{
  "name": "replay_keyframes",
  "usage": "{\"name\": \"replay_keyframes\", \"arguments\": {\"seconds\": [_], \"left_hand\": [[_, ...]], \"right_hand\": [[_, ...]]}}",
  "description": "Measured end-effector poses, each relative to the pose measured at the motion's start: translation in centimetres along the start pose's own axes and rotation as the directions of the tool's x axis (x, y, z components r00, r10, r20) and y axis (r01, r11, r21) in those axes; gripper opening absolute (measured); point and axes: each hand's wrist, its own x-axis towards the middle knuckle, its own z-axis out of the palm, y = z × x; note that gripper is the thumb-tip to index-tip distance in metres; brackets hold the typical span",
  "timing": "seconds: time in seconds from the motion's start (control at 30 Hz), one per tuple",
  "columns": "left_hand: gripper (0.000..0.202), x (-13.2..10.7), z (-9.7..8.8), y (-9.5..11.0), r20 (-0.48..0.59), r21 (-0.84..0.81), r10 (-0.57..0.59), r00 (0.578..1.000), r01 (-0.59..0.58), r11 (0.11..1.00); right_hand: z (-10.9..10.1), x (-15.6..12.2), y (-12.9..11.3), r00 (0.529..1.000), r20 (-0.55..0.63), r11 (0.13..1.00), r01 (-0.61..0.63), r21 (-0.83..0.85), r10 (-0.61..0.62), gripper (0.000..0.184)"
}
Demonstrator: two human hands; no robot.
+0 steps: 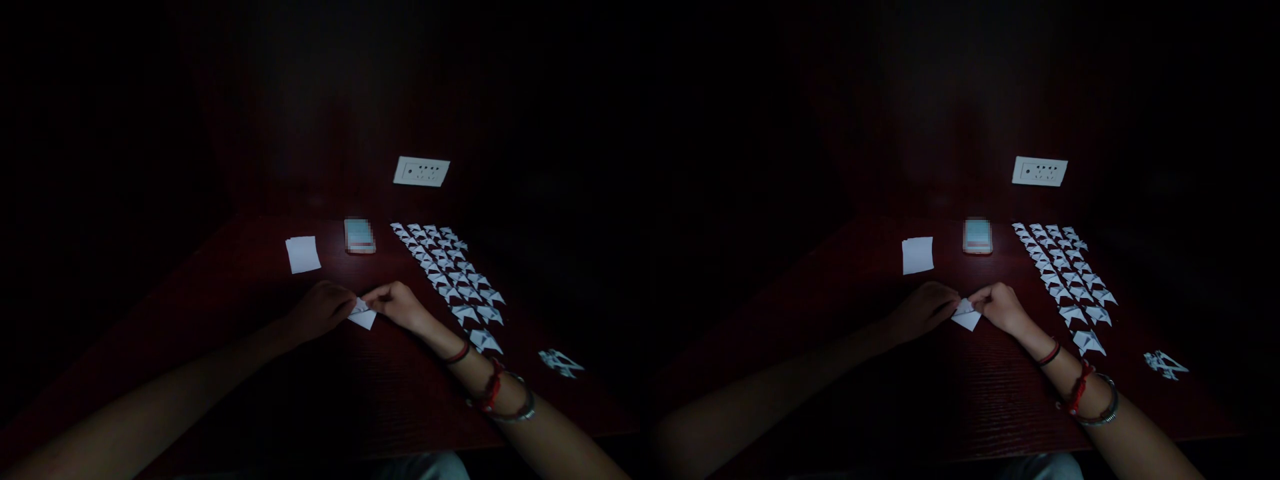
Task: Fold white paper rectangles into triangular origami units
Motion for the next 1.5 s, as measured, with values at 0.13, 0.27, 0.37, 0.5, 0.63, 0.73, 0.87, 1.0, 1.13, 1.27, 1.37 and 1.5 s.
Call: {"name": "replay_keyframes", "arguments": {"seconds": [0.13, 0.27, 0.37, 0.5, 0.63, 0.73, 0.87, 1.0, 1.13, 1.27, 1.37, 1.5], "left_hand": [[0.017, -0.1, 0.2, 0.3, 0.050, 0.099, 0.017, 0.999, -0.022, 0.995], [0.015, -0.1, 0.4, 0.4, 0.003, -0.002, -0.075, 0.997, 0.075, 0.997], [0.012, -0.1, 0.6, 0.3, -0.068, -0.133, -0.172, 0.983, 0.161, 0.978], [0.013, -0.1, 0.5, 0.4, -0.160, -0.185, -0.287, 0.944, 0.257, 0.948], [0.008, 0.0, 0.4, 0.6, -0.153, -0.186, -0.277, 0.949, 0.248, 0.951], [0.007, -0.1, 0.4, 0.7, -0.169, -0.157, -0.236, 0.957, 0.210, 0.965], [0.009, -0.1, 0.3, 0.6, -0.182, -0.063, -0.184, 0.966, 0.175, 0.983], [0.011, -0.2, 0.2, 0.6, -0.207, -0.014, -0.143, 0.968, 0.143, 0.990], [0.012, -0.2, 0.3, 0.6, -0.237, -0.031, -0.131, 0.963, 0.127, 0.991], [0.012, -0.2, 0.5, 0.6, -0.265, -0.069, -0.127, 0.956, 0.113, 0.991], [0.011, -0.2, 0.5, 0.5, -0.272, -0.071, -0.124, 0.954, 0.108, 0.992], [0.009, -0.1, 0.3, 0.6, -0.265, -0.046, -0.109, 0.958, 0.100, 0.994]], "right_hand": [[0.4, 0.4, 1.0, 0.999, -0.038, 0.997, -0.013, 0.073, 0.016, 0.021], [0.5, 0.4, 0.9, 0.998, -0.053, 0.991, -0.012, 0.131, 0.019, 0.026], [0.4, 0.1, 0.2, 0.994, -0.086, 0.989, 0.072, 0.129, -0.061, 0.022], [0.1, -0.6, -1.2, 0.962, -0.187, 0.978, 0.209, 0.024, -0.201, 0.020], [-0.1, -1.2, -2.3, 0.929, -0.198, 0.949, 0.298, -0.102, -0.313, 0.017], [-0.2, -1.3, -2.7, 0.905, -0.188, 0.920, 0.352, -0.174, -0.382, 0.017], [-0.1, -1.3, -2.7, 0.889, -0.179, 0.900, 0.385, -0.205, -0.421, 0.019], [0.0, -1.3, -2.8, 0.877, -0.179, 0.889, 0.409, -0.206, -0.445, 0.020], [-0.1, -1.3, -2.8, 0.874, -0.163, 0.884, 0.426, -0.195, -0.457, 0.018], [-0.1, -1.1, -2.5, 0.862, -0.159, 0.873, 0.457, -0.169, -0.482, 0.017], [0.0, -1.0, -2.4, 0.856, -0.140, 0.865, 0.479, -0.147, -0.498, 0.017], [0.4, -1.1, -2.6, 0.854, -0.156, 0.867, 0.477, -0.145, -0.496, 0.015]]}}
